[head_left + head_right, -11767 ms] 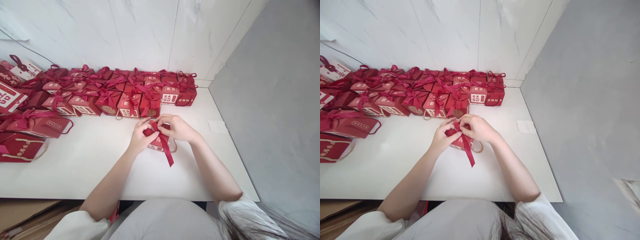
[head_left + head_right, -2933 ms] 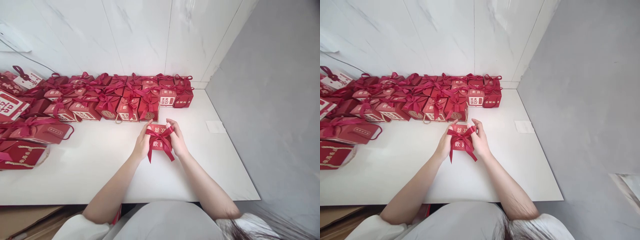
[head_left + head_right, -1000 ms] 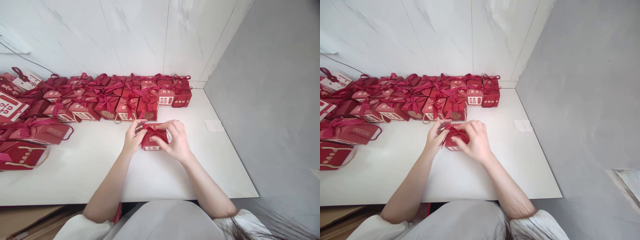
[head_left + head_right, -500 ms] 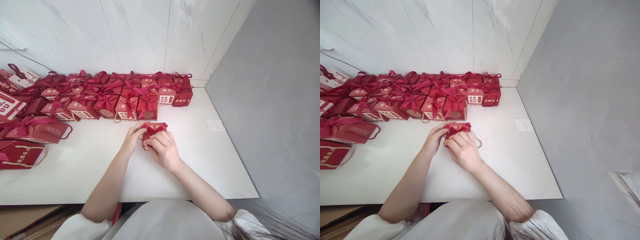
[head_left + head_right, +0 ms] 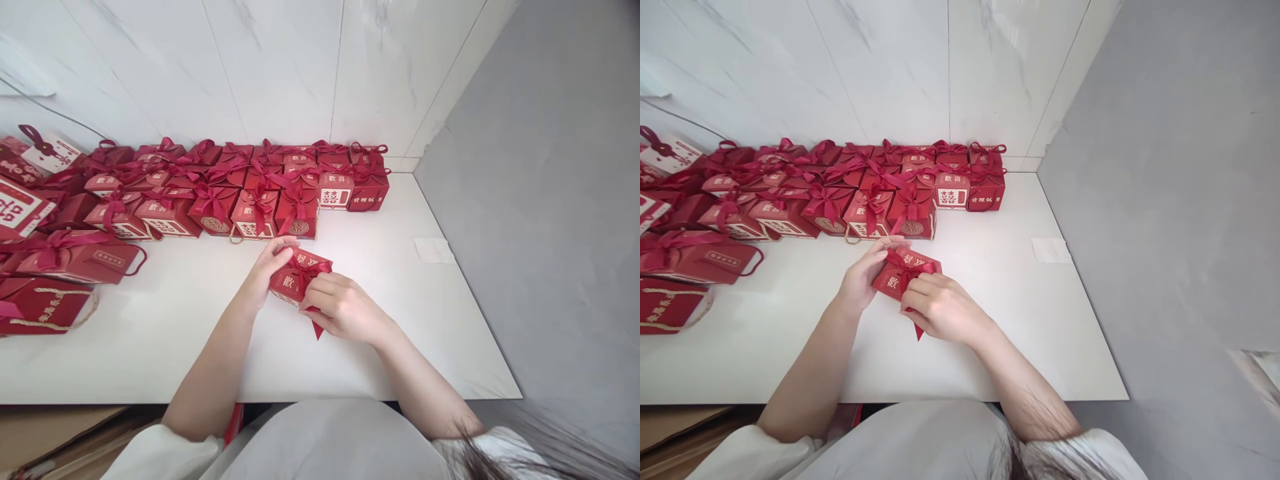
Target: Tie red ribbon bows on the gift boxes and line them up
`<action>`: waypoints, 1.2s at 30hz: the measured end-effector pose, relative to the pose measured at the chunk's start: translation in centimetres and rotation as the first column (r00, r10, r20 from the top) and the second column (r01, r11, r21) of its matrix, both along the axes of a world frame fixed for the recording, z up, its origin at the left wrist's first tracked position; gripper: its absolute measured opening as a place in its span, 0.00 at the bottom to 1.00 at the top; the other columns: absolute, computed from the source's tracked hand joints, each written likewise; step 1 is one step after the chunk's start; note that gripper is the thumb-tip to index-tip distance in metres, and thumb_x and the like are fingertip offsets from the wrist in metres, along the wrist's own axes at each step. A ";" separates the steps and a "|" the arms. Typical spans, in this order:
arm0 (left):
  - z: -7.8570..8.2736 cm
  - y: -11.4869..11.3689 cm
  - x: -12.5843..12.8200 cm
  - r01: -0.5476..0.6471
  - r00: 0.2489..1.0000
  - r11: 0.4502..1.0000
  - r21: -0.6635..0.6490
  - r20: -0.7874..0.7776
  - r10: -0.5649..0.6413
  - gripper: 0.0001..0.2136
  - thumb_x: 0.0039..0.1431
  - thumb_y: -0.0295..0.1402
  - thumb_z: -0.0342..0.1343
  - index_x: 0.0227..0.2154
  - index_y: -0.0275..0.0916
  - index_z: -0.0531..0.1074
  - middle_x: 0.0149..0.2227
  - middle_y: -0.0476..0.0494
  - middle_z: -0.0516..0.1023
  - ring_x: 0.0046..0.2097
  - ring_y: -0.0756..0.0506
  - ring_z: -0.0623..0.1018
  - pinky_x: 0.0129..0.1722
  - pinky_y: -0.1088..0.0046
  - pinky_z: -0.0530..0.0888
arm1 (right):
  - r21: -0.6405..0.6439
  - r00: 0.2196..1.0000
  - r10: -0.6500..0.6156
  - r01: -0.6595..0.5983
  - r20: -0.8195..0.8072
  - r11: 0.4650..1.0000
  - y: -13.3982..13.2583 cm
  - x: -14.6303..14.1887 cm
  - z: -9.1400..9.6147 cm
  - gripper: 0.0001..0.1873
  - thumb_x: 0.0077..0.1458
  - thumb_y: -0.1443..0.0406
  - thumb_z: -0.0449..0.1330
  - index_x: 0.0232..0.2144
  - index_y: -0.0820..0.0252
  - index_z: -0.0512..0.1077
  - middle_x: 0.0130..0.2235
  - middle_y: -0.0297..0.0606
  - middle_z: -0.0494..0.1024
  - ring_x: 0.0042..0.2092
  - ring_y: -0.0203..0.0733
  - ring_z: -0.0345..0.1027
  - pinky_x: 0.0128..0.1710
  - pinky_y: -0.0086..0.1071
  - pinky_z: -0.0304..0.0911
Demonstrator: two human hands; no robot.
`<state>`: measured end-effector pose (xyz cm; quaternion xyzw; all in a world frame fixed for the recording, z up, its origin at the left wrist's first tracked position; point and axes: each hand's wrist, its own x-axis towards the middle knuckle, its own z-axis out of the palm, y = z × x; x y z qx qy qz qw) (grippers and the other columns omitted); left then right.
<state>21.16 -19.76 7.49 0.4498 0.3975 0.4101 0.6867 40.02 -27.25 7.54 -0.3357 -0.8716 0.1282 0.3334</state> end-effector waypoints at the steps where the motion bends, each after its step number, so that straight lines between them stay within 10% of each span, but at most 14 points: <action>1: 0.1 -0.2 0.1 0.012 0.996 1.000 0.017 -0.090 -0.011 0.20 0.52 0.39 0.62 0.48 0.41 0.71 0.53 0.41 0.75 0.50 0.40 0.76 0.47 0.66 0.72 | 0.018 1.000 -0.008 0.008 0.013 1.000 0.0 -0.1 -0.1 0.10 0.66 0.65 0.55 0.32 0.60 0.72 0.32 0.38 0.75 0.34 0.40 0.64 0.34 0.33 0.60; 5: 0.4 -0.7 0.2 0.072 0.953 0.996 0.061 -0.299 -0.050 0.26 0.48 0.37 0.68 0.51 0.45 0.69 0.52 0.45 0.75 0.47 0.43 0.77 0.47 0.67 0.72 | 0.128 0.998 -0.054 0.051 0.022 0.990 -0.2 -0.6 -0.2 0.10 0.66 0.64 0.56 0.32 0.59 0.72 0.32 0.38 0.75 0.35 0.41 0.66 0.38 0.36 0.62; 14: -0.1 -0.8 0.4 0.119 0.968 0.991 -0.063 -0.214 -0.130 0.30 0.44 0.35 0.70 0.52 0.43 0.68 0.40 0.46 0.77 0.40 0.44 0.78 0.41 0.67 0.74 | 0.195 0.894 -0.146 0.247 -0.423 0.949 -0.8 -2.3 -1.2 0.10 0.61 0.75 0.55 0.37 0.54 0.67 0.35 0.37 0.77 0.39 0.41 0.73 0.38 0.38 0.72; 24: 0.2 -1.5 0.9 0.125 0.951 0.990 0.064 -0.293 -0.101 0.27 0.49 0.32 0.67 0.53 0.42 0.68 0.44 0.46 0.73 0.44 0.45 0.76 0.44 0.70 0.73 | 0.386 0.991 -0.067 0.017 0.116 0.923 -1.7 -4.9 -1.9 0.13 0.62 0.77 0.54 0.29 0.59 0.71 0.29 0.35 0.77 0.34 0.40 0.72 0.37 0.35 0.71; 30: 0.0 -1.7 1.3 0.112 0.971 0.994 -0.003 -0.210 -0.110 0.29 0.49 0.34 0.68 0.55 0.43 0.65 0.39 0.47 0.77 0.39 0.45 0.78 0.41 0.69 0.75 | 0.185 0.974 0.099 -0.061 -0.203 0.981 -0.9 -2.4 -0.5 0.05 0.62 0.70 0.57 0.38 0.56 0.71 0.39 0.39 0.79 0.44 0.41 0.74 0.47 0.37 0.72; 36: -0.5 -1.5 1.1 0.121 0.983 0.989 -0.080 -0.125 -0.131 0.30 0.48 0.36 0.70 0.55 0.46 0.66 0.46 0.44 0.76 0.45 0.42 0.80 0.43 0.63 0.79 | -0.298 0.921 -0.225 0.128 -0.317 0.946 1.1 4.0 0.6 0.22 0.57 0.73 0.55 0.53 0.52 0.69 0.55 0.43 0.74 0.59 0.48 0.67 0.59 0.50 0.64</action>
